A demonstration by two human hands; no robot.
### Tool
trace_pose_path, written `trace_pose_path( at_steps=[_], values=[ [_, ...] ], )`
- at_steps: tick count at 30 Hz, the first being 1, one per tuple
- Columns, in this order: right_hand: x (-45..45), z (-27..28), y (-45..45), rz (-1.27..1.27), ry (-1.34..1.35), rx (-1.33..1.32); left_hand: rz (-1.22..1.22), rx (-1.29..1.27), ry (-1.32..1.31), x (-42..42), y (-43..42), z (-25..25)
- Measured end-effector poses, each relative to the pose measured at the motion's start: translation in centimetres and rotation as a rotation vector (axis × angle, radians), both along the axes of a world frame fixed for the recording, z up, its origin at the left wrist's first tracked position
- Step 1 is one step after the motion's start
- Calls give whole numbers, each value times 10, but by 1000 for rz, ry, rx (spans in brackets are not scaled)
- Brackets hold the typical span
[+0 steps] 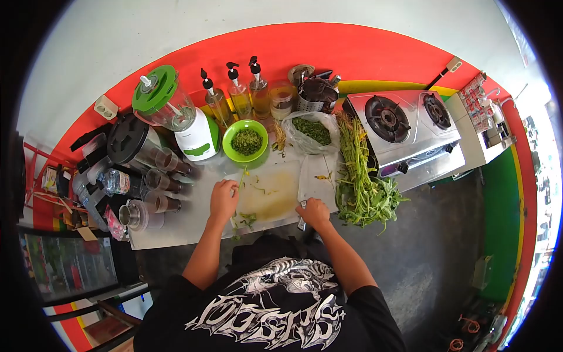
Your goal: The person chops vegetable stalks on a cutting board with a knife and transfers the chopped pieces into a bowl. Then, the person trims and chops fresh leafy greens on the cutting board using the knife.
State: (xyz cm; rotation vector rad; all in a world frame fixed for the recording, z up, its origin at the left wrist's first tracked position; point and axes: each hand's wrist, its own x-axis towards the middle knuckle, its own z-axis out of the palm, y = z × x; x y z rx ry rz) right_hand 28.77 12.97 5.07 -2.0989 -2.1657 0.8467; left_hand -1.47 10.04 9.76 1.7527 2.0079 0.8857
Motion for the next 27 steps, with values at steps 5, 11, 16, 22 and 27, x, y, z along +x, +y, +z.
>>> trace_pose_path(
  at_steps=[5, 11, 16, 22, 27],
  values=[
    [1, 0, -4, 13, 15, -5, -170, -5, 171, 29, 24, -43],
    [1, 3, -8, 21, -8, -14, -236, -4, 128, 34, 29, -62],
    [5, -11, -19, 40, 8, 78, -285, -13, 171, 28, 29, -60],
    [19, -11, -34, 76, 146, 143, -284, -23, 275, 62, 22, -68],
    [26, -9, -31, 123, 243, 143, -256, -28, 186, 92, 20, -71]
  ],
)
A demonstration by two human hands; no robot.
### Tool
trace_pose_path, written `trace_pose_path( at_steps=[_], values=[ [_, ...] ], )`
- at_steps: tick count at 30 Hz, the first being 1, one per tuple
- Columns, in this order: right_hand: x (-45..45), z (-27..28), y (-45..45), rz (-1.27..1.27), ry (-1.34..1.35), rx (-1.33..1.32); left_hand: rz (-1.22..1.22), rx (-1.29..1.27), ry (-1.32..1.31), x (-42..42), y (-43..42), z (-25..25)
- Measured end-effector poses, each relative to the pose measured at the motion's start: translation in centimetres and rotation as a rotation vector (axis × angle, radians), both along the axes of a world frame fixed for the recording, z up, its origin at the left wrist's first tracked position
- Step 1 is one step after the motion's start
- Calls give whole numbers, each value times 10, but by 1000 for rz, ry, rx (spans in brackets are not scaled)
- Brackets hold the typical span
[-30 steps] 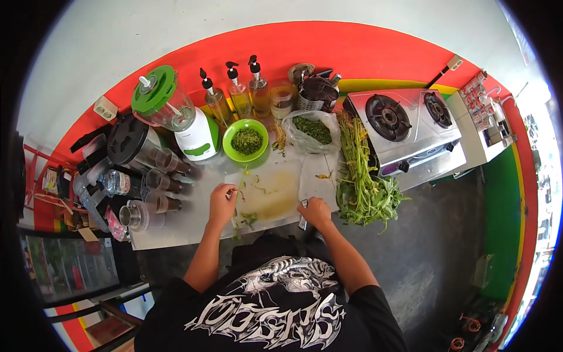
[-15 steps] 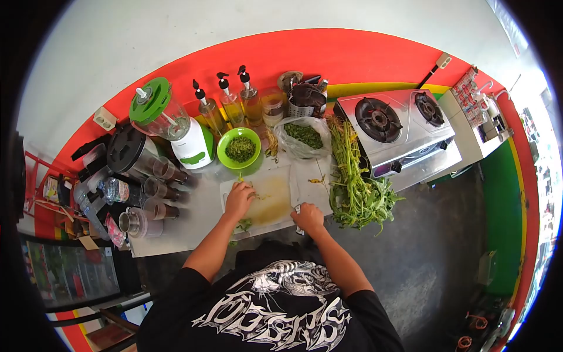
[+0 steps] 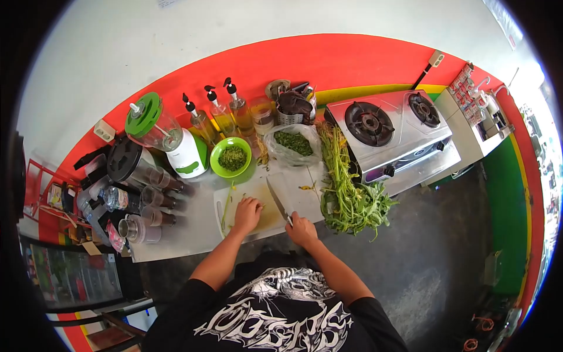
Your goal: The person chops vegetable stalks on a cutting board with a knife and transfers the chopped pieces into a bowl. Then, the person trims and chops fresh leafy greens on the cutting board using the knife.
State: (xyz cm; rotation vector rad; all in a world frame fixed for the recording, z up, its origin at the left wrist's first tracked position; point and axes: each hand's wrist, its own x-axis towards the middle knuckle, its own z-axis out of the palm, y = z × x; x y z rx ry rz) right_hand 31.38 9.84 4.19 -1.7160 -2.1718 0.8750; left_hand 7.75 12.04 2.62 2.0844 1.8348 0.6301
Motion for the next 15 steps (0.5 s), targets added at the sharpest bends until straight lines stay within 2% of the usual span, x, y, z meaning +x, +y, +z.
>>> trace_pose_path(
  at_steps=[9, 11, 15],
  values=[
    [28, 8, 4, 40, -3, -87, 191, 94, -51, 13, -11, 1],
    [37, 0, 6, 91, -13, -21, 216, 132, -54, 7, -14, 4],
    [37, -2, 9, 85, 34, -64, 451, 133, -326, -13, -30, 19]
  ],
)
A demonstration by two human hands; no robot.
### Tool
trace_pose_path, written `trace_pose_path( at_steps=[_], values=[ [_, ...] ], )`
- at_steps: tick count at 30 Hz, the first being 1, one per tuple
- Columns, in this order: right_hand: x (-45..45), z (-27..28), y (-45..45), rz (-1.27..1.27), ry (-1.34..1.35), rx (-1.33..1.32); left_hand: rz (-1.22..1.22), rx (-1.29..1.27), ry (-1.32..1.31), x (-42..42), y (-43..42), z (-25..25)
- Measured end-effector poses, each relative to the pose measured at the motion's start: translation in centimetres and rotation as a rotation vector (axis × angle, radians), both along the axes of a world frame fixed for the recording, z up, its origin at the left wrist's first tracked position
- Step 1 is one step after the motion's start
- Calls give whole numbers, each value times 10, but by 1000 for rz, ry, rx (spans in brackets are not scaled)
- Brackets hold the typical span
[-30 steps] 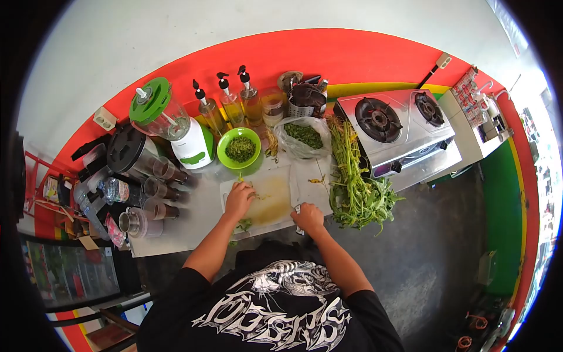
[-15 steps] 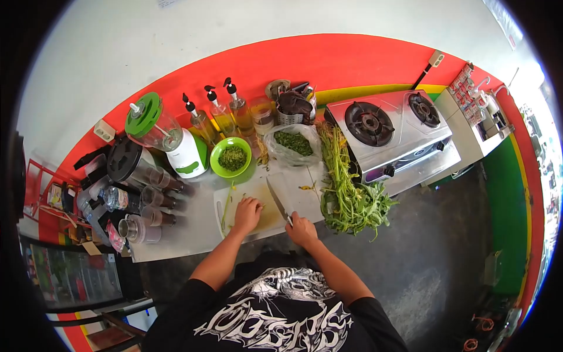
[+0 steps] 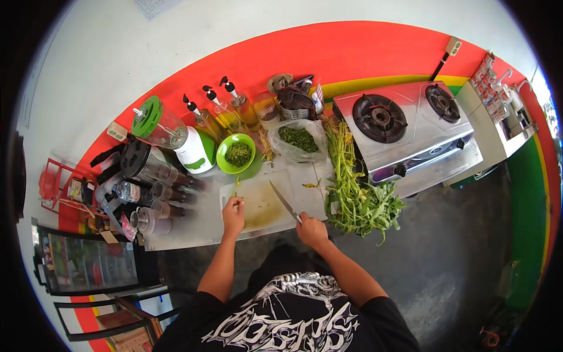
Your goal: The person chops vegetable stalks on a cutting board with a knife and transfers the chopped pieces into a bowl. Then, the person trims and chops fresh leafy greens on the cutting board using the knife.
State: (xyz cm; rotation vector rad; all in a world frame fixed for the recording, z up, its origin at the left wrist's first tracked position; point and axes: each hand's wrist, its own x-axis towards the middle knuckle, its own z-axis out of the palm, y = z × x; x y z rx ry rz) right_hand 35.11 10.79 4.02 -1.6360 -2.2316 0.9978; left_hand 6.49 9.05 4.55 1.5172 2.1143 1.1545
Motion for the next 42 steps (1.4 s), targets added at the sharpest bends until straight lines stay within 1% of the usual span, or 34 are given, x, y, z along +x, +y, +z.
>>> trace_pose_path(
  at_steps=[1, 2, 3, 5, 6, 7, 9, 10, 12, 13, 14, 15, 16, 17, 18, 19, 20, 22, 26, 28, 29, 30, 31, 32, 34, 35, 37, 38, 40, 41, 42],
  values=[
    [-4, -3, 1, 19, -17, -12, 83, 42, -100, -6, -5, 3],
    [-7, -5, -3, 38, -40, -26, 116, 63, -147, -14, -9, 3],
    [-12, -6, -7, 37, -46, -34, 116, 55, -152, -19, -14, 5],
    [-30, -7, -5, 109, -99, -40, 271, 36, -228, -24, -17, 22],
    [-36, -5, -5, 110, -107, -34, 279, 35, -220, -21, -18, 33],
    [-43, -3, -7, 134, -87, -46, 279, 38, -227, -23, -21, 29],
    [-54, 0, -6, 158, -77, -53, 141, 18, -153, -27, -23, 17],
    [-58, 0, -6, 146, -58, -32, 142, 19, -165, -25, -24, 10],
    [-64, 1, -3, 142, -60, -9, -46, 98, -73, -14, -24, -3],
    [-68, 2, -4, 72, -55, 12, -39, 97, -92, -10, -24, -7],
    [-72, 1, -5, 4, -48, 33, -117, 55, -10, -8, -23, -11],
    [-76, -2, -5, 9, -63, 30, -197, 14, 72, -7, -21, -16],
    [-78, -6, -3, -20, -63, 22, -180, -56, 77, -3, -19, -21],
    [-79, -10, -6, -52, -63, 10, -180, -64, 58, -2, -20, -26],
    [-80, -7, -8, -50, -81, 3, -186, -70, 110, -2, -17, -30],
    [-82, -3, -11, -68, -99, -1, -191, -74, 165, -1, -15, -32],
    [-85, 3, -14, -87, -112, -4, -191, -77, 153, -1, -15, -32],
    [-87, 0, -22, -71, -130, -5, -258, -23, 201, -4, -11, -33],
    [-92, 11, -24, -13, -171, -2, -259, 1, 178, -4, 3, -30],
    [-86, 17, -19, 32, -187, 23, -275, -10, 36, -8, 16, -32],
    [-84, 18, -19, 60, -181, 36, -269, -9, 33, -11, 22, -32],
    [-82, 20, -20, 60, -182, 34, -336, -43, 10, -14, 27, -33],
    [-81, 23, -21, 14, -184, 37, -408, -78, -10, -16, 28, -33],
    [-80, 24, -23, -35, -186, 41, -415, -80, -7, -16, 26, -34],
    [-78, 21, -26, -70, -180, 52, -478, -193, 47, -17, 30, -30],
    [-77, 19, -25, -97, -179, 63, -482, -184, 54, -17, 33, -27],
    [-80, 12, -27, -80, -152, 61, -482, -239, -39, -13, 27, -25],
    [-82, 9, -25, -57, -131, 57, -487, -235, -33, -11, 25, -24],
    [-88, 10, -23, -40, -125, 34, -439, -118, -126, -7, 21, -23],
    [-92, 9, -25, -17, -121, 3, -447, -128, -121, -6, 20, -24],
    [-96, 10, -28, -28, -114, -10, -379, -83, -56, -5, 16, -23]
  ],
)
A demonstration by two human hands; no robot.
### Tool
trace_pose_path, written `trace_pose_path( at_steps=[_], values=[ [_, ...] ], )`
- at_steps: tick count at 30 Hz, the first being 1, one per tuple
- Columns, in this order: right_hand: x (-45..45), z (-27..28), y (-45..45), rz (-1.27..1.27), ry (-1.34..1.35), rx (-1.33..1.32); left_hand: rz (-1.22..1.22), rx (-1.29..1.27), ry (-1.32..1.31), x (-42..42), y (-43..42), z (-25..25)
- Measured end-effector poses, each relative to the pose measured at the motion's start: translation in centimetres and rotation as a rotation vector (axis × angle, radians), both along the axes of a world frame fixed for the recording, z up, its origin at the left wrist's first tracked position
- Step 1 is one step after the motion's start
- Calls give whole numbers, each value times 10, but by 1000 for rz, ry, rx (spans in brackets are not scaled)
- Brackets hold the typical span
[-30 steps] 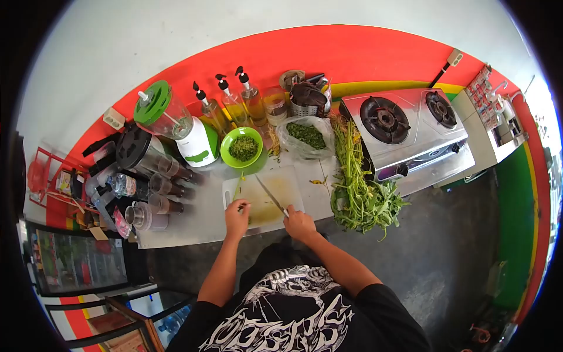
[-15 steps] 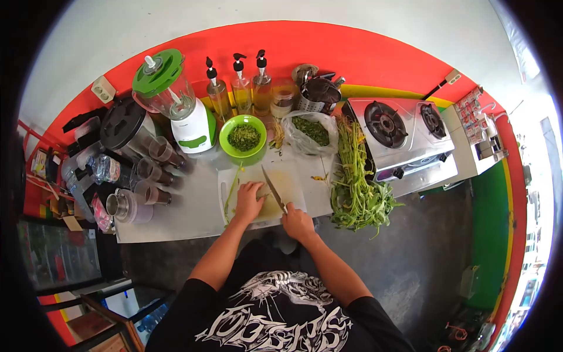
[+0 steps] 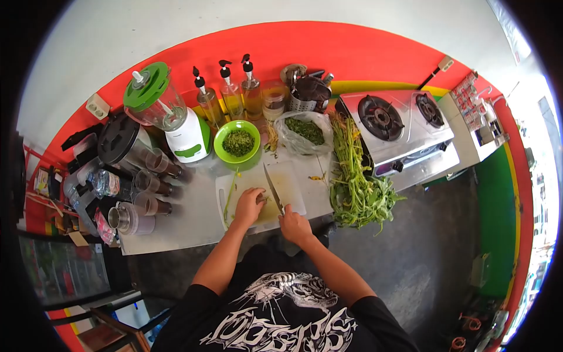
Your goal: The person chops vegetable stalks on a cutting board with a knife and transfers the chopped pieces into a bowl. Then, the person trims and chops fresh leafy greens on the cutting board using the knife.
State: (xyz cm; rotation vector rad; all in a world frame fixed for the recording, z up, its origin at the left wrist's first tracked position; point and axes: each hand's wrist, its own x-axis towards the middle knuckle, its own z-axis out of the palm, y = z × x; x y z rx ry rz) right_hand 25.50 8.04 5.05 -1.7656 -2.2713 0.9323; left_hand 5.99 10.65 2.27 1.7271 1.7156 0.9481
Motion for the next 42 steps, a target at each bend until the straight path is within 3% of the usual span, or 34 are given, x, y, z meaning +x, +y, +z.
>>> trace_pose_path(
  at_steps=[14, 17, 23, 29, 32, 42],
  values=[
    [-31, 11, -32, 108, -386, 131, 48, 78, 363, 12, -10, -5],
    [-33, -11, -23, 85, -333, 111, 17, 91, 340, 9, -9, 1],
    [-28, 22, -13, 163, -306, -15, -36, 13, 383, 5, -5, -6],
    [-36, 2, -11, 204, -313, 18, -47, 28, 354, 5, -6, 0],
    [-33, 22, -5, 184, -287, -65, -47, 45, 343, 4, -5, -2],
    [-34, 4, -12, 154, -248, 66, -49, 17, 283, 1, -5, -1]
  ],
)
